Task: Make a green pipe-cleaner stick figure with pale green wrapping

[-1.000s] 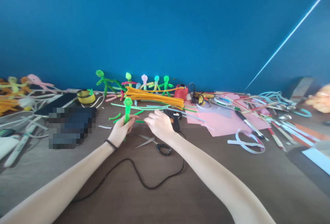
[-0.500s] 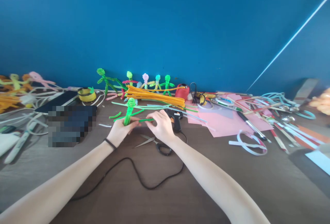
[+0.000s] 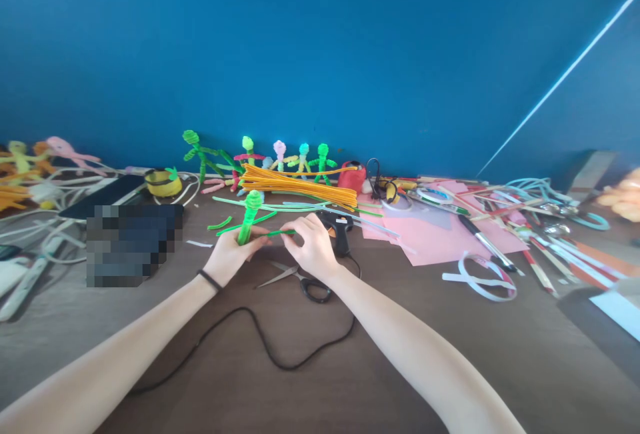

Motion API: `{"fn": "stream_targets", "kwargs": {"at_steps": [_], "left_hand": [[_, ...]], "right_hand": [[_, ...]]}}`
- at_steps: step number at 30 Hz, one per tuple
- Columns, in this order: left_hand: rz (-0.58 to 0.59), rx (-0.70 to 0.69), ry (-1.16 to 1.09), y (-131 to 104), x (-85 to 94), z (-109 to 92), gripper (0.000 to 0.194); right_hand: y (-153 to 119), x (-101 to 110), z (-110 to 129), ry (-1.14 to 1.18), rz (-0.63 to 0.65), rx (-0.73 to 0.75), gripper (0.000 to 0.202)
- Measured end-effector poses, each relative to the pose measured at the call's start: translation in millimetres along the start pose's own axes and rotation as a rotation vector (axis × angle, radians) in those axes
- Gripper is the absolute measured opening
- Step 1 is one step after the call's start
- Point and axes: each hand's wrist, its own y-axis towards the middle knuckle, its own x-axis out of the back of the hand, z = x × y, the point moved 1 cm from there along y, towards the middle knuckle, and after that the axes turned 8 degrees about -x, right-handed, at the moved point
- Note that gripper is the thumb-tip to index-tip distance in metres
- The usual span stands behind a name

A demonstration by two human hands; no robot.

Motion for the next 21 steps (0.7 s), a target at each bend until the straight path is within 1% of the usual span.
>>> {"fn": "stream_targets", "kwargs": {"at_steps": [7,13,18,21], "left_hand": [[-0.018,0.004,0.019,0.0,0.1,-1.0,0.025],[-0.017,-0.11,0.096,-0.8,0.9,-5.3,0.022],[0.023,-0.126,0.127,-0.9,0.0,-6.1,0.022],[0.017,-0.13,0.136,-0.5,-0.6,-5.6,0.018]], "right_hand": [[0.5,1.3,0.0,0.004,0.012,-0.016,0.008],[0.0,0.2,-1.4,-0.002,0.037,-0.037,0.01],[-1.1,-1.3,-1.4,0.008,0.052,-0.006,0.009],[-1.2,-2.2,-0.6,-0.002,0.058,0.01,0.009]]}}
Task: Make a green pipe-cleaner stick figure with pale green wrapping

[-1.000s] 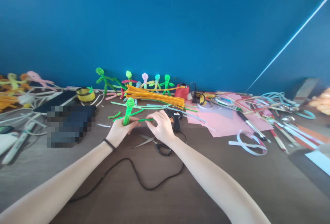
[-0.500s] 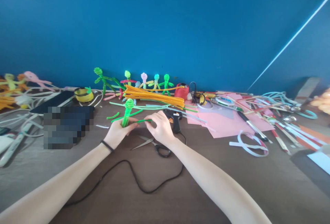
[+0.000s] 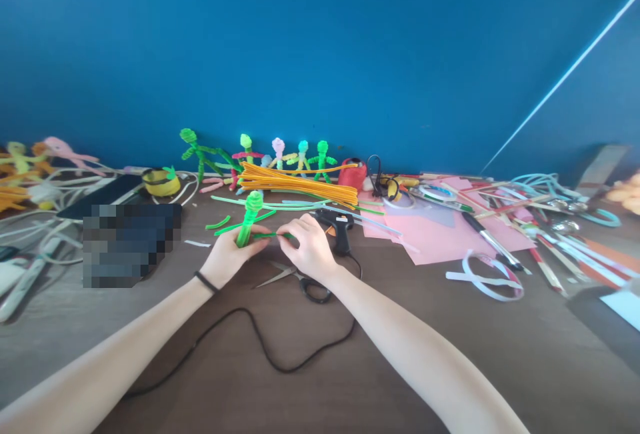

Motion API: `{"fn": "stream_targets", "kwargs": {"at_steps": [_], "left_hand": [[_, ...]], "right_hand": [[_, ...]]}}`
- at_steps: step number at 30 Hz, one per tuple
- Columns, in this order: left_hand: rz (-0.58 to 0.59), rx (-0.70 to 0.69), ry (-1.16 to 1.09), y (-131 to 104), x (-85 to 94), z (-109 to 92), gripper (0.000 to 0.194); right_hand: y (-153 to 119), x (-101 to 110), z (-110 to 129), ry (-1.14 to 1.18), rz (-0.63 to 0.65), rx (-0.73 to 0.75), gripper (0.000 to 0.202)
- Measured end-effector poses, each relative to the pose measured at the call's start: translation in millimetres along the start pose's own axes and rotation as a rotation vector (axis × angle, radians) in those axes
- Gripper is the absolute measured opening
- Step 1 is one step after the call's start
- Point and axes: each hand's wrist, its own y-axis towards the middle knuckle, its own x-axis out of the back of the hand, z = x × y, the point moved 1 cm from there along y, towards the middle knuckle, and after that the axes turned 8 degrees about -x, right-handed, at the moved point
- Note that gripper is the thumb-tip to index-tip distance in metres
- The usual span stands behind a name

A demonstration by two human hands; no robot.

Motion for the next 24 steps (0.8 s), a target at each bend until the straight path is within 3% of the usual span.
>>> {"fn": "stream_targets", "kwargs": {"at_steps": [12,24], "left_hand": [[-0.002,0.157,-0.093,-3.1,-2.8,-4.5,0.017],[0.103,0.156,-0.128,-4.3,-4.4,4.2,0.029]], "right_hand": [[-1.3,-2.4,-0.6,-0.055,0.003,-0.003,0.011],[-1.5,-4.1,-3.8,-0.15,-0.053,-0.056,0.013]]}}
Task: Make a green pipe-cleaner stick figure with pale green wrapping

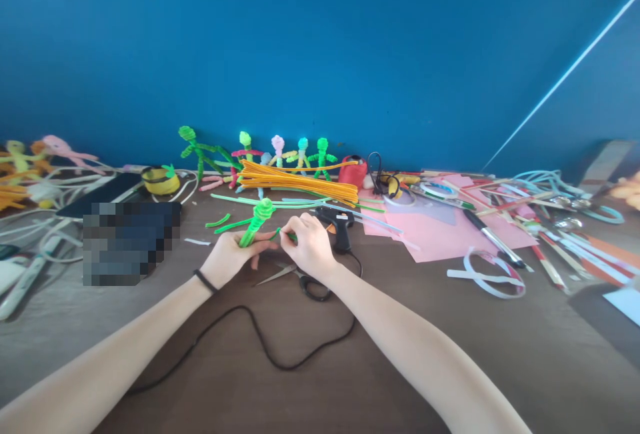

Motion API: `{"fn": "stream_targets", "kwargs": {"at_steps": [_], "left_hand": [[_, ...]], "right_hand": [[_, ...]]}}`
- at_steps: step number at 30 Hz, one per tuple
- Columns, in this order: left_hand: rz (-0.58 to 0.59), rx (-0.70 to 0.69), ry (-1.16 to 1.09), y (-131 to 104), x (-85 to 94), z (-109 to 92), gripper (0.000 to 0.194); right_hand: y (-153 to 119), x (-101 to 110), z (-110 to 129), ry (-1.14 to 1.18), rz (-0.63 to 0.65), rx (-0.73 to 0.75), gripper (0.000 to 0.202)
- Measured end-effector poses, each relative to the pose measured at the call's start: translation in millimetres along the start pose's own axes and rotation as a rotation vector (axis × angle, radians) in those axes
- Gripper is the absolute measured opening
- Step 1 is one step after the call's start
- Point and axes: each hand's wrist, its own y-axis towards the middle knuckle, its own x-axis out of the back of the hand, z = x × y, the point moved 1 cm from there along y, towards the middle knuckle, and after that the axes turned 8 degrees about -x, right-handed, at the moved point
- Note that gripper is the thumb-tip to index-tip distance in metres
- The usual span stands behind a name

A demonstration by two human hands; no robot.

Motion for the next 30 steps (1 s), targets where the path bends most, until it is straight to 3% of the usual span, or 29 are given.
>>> {"fn": "stream_targets", "kwargs": {"at_steps": [11,15,18,23,30], "left_hand": [[-0.07,-0.032,-0.058,-0.6,-1.0,-3.8,0.021],[-0.215,-0.026,-0.208,0.0,3.5,-1.0,0.023],[-0.209,-0.057,-0.359,0.9,5.4,0.7,0.028],[-0.204,-0.057,-0.524,3.9,5.5,2.7,0.021],[-0.223,-0.013,-0.472,2.7,5.6,3.7,0.018]], "right_hand": [[-2.2,-0.8,-3.0,0.011,0.027,-0.068,0.007],[0.2,-1.9,-6.5,-0.047,0.046,-0.174,0.005],[0.3,-4.5,-9.1,-0.133,0.072,-0.198,0.002],[-0.4,-3.1,-8.7,-0.142,0.126,-0.175,0.01],[6.8,14.3,-4.7,0.067,0.132,-0.196,0.026]]}}
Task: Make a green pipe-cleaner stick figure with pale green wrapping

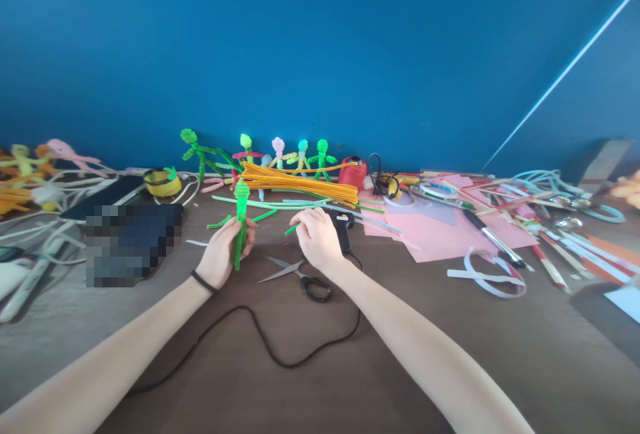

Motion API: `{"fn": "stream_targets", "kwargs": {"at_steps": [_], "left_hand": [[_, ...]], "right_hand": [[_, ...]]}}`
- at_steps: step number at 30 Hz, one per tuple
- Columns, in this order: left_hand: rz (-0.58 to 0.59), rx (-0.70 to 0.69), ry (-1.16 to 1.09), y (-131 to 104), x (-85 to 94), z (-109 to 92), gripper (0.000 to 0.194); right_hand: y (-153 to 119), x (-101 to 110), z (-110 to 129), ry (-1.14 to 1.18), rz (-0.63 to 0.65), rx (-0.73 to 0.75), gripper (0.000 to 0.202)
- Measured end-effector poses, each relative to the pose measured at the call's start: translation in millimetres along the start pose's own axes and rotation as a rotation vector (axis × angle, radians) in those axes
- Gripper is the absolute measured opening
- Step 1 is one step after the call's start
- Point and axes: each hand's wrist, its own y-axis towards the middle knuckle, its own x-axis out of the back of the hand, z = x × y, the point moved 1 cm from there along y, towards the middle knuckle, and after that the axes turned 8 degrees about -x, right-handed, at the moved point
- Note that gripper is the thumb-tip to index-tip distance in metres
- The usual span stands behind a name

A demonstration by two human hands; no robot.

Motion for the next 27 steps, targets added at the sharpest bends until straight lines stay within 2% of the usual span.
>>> {"fn": "stream_targets", "kwargs": {"at_steps": [6,9,12,13,17,20,25,27], "left_hand": [[0.038,-0.008,0.007,-1.8,1.9,1.1,0.018],[0.046,-0.014,0.014,-1.4,2.8,2.1,0.019],[0.054,-0.018,0.013,-0.8,3.7,3.4,0.019],[0.057,-0.018,0.009,-0.6,4.0,3.9,0.019],[0.064,-0.012,-0.006,-0.5,5.1,4.9,0.021],[0.074,-0.011,0.009,-1.1,5.1,4.4,0.021],[0.076,-0.009,0.051,-2.9,4.4,1.4,0.02],[0.073,-0.005,0.052,-3.5,4.1,-0.1,0.019]], "right_hand": [[1.1,-5.2,-5.0,0.128,0.087,-0.03,0.024],[4.2,-4.4,-6.2,0.133,0.067,-0.011,0.022],[10.5,7.2,-5.9,0.108,0.039,-0.056,0.018],[12.4,12.0,-5.8,0.083,0.076,-0.074,0.016],[15.0,22.2,-7.1,-0.16,0.393,-0.05,0.013],[16.6,14.9,-8.1,-0.303,0.459,-0.001,0.009],[27.1,-13.0,-0.9,-0.282,0.416,0.043,0.016],[29.1,-18.1,3.3,-0.258,0.392,0.055,0.018]]}}
